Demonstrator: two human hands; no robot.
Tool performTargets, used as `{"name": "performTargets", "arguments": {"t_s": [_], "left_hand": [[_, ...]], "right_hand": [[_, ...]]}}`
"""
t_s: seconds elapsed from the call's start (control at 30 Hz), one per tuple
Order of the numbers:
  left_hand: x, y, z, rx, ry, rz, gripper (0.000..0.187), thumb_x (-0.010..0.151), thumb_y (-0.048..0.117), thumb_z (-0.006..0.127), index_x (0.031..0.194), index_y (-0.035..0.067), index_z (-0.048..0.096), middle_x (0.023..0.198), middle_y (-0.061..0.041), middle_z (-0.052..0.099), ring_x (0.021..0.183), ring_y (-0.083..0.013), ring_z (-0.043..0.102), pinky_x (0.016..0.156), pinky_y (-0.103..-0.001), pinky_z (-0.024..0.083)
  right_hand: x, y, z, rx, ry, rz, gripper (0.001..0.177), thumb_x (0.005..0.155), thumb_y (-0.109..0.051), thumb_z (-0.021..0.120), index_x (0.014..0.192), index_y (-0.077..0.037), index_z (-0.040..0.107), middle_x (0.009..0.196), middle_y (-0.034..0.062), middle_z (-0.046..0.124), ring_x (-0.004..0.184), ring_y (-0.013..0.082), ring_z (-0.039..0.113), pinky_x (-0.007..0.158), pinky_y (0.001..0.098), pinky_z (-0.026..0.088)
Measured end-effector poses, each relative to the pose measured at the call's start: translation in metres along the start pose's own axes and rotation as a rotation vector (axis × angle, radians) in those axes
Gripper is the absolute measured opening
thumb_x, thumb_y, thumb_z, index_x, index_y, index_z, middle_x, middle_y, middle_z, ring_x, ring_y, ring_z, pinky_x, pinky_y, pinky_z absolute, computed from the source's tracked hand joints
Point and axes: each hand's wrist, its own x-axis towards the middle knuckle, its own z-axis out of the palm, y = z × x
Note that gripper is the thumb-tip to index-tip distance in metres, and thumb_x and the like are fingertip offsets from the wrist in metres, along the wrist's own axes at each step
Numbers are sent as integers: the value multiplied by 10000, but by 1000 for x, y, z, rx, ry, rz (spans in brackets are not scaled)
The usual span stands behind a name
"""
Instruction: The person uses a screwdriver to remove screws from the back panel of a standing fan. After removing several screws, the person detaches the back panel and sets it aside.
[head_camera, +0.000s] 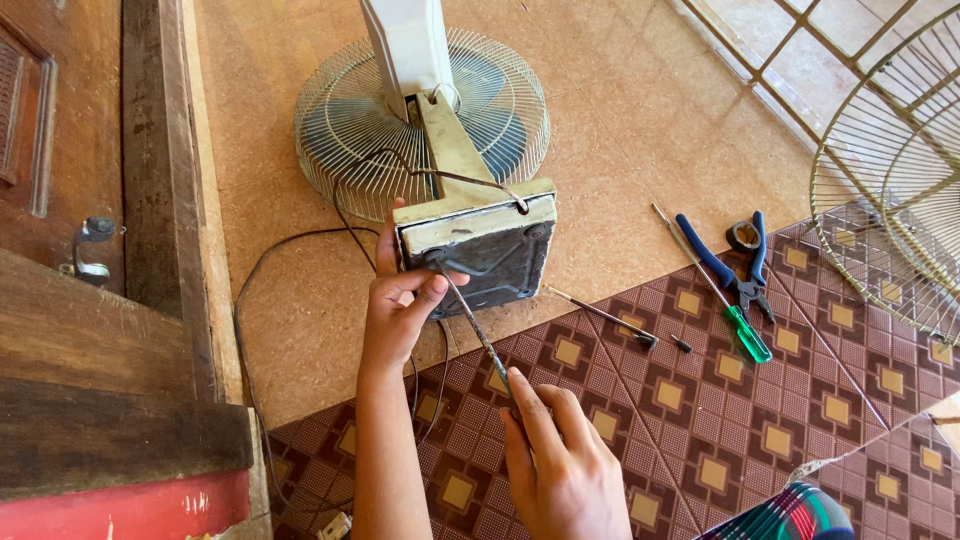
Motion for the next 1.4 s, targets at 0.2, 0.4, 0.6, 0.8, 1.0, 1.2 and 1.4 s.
{"name": "performTargets", "arguments": {"t_s": [0.2, 0.4, 0.6, 0.8, 1.0, 1.2, 1.4], "left_hand": [[0, 0, 0, 19, -5, 2, 358, 931, 449, 749, 942, 98, 825, 1753, -83, 235, 1657, -284, 116, 1307, -557, 252], [1, 5, -2, -72, -31, -27, 314, 918, 419, 773, 940, 110, 825, 1745, -69, 174, 1636, -275, 142, 1272, -529, 328], [-2, 10, -3, 13, -88, 15, 228, 953, 273, 758, 991, 58, 827, 1800, -63, 112, 1678, -259, 96, 1328, -492, 253], [0, 21, 5, -204, 22, -265, 178, 757, 172, 861, 928, 149, 819, 1763, -10, 121, 1630, -286, 110, 1195, -533, 358], [2, 29, 11, 35, 122, -392, 191, 737, 219, 874, 816, 59, 809, 1772, 22, 207, 1635, -238, -10, 1202, -598, 188], [-12, 84, 20, 967, 104, -426, 318, 821, 481, 838, 857, 165, 844, 1345, -127, 637, 1259, -303, 498, 1052, -577, 382], [-7, 65, 9, -155, -96, -633, 309, 911, 325, 677, 1003, 47, 776, 883, -69, 812, 728, -141, 769, 657, -247, 646]], "right_hand": [[0, -3, 0, 1, -39, 7, 367, 884, -156, 710, 1237, -58, 699, 973, 82, 705, 767, 188, 770, 640, 321, 641], [3, -9, -4, 40, -57, 18, 378, 890, -157, 686, 1251, -44, 685, 984, 98, 702, 676, 198, 769, 558, 316, 633], [6, -21, -7, 18, -210, 108, 446, 915, -194, 642, 1341, -63, 627, 978, 102, 684, 575, 224, 741, 463, 339, 606], [6, -15, -4, 37, -325, 185, 543, 932, -244, 633, 1437, -75, 525, 988, 116, 666, 629, 258, 737, 524, 370, 616], [-5, 1, -9, -28, -127, 33, 403, 859, -134, 656, 1239, -23, 585, 980, 154, 702, 712, 248, 757, 561, 353, 638], [-5, -7, -8, -66, -92, 54, 326, 916, -224, 667, 1165, -27, 590, 874, 148, 761, 648, 231, 775, 486, 330, 617], [2, -24, -11, -123, -310, 258, 374, 966, -312, 610, 1244, -66, 566, 886, 131, 747, 551, 240, 749, 439, 356, 587]]}}
